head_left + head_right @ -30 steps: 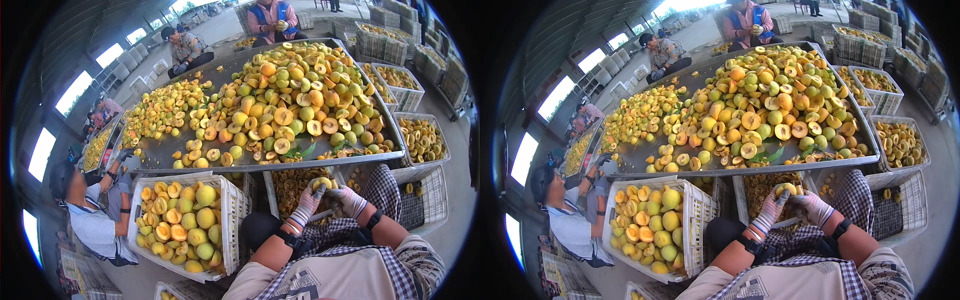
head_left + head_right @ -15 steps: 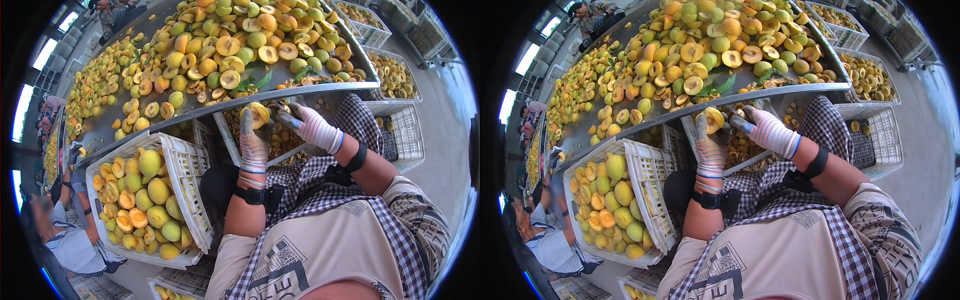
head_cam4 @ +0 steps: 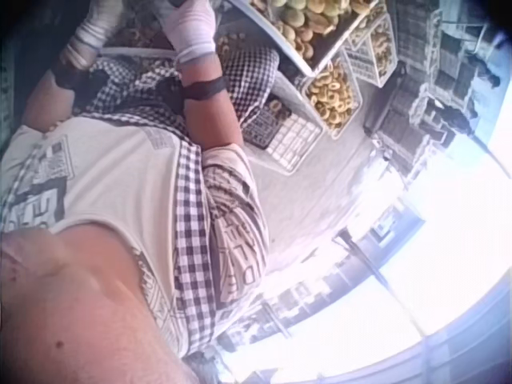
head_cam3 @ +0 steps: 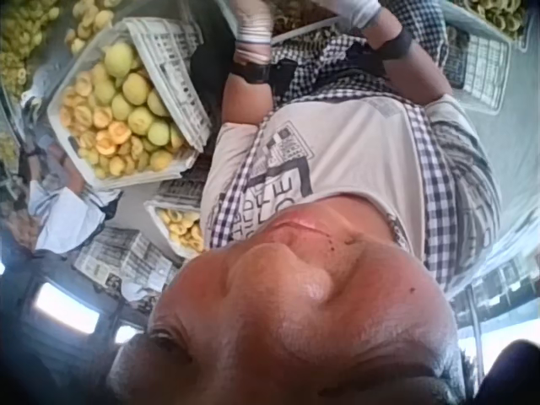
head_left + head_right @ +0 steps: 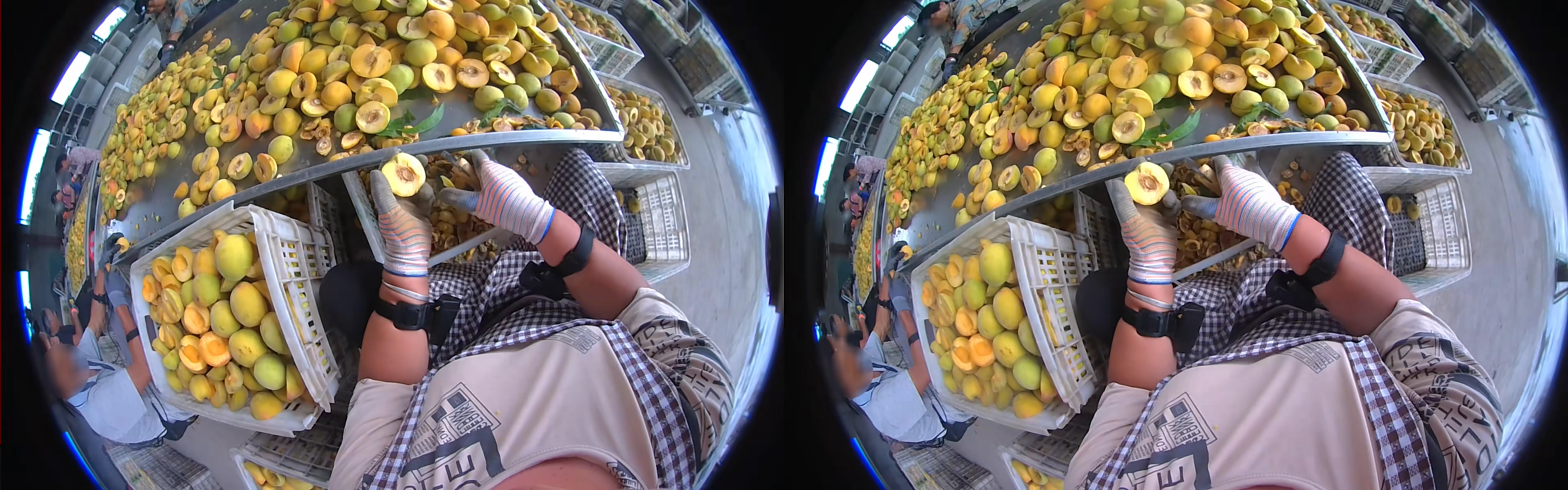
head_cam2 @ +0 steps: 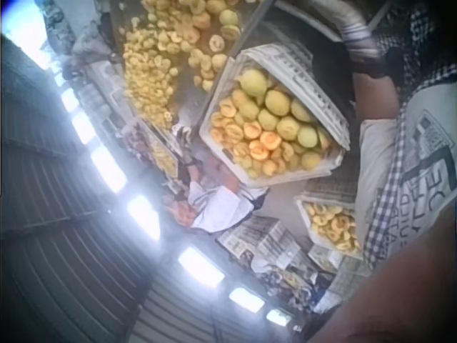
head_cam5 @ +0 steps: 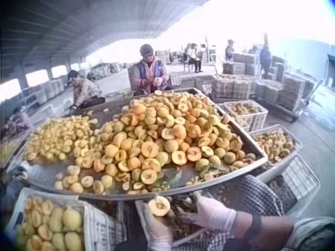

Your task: Pitting and sorting peaches or nectarines in a processing area.

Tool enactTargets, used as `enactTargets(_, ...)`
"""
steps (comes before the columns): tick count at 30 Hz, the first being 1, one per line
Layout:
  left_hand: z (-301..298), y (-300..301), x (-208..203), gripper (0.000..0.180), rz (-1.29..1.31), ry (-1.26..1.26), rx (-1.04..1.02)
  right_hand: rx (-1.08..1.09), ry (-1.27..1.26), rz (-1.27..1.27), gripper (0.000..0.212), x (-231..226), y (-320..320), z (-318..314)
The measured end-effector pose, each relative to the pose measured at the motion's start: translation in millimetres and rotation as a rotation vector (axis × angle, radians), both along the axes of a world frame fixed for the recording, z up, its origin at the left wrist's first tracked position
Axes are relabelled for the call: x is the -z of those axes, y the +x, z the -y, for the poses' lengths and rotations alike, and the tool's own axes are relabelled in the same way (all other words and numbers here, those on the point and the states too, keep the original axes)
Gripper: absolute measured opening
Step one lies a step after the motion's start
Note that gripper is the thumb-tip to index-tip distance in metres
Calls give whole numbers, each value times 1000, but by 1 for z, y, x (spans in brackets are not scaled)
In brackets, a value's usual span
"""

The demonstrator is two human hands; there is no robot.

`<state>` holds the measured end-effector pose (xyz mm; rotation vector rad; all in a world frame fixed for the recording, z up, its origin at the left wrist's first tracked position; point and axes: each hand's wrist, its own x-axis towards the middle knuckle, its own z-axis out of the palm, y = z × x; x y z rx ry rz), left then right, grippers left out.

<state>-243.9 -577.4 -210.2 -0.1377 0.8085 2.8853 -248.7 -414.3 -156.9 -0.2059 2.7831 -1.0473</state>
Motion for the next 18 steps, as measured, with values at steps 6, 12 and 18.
enactTargets(6, -15, 4, -20, 64, -70, -206, -101, -141, 149, -74, 48, -19, 2, 7)
enactTargets(12, -9, 5, -15, 46, 96, -210, -110, -114, 287, -42, 73, -29, -4, 6)
enactTargets(18, -17, 0, -20, 56, 155, -274, -215, -181, 147, -96, 49, -17, -8, 9)
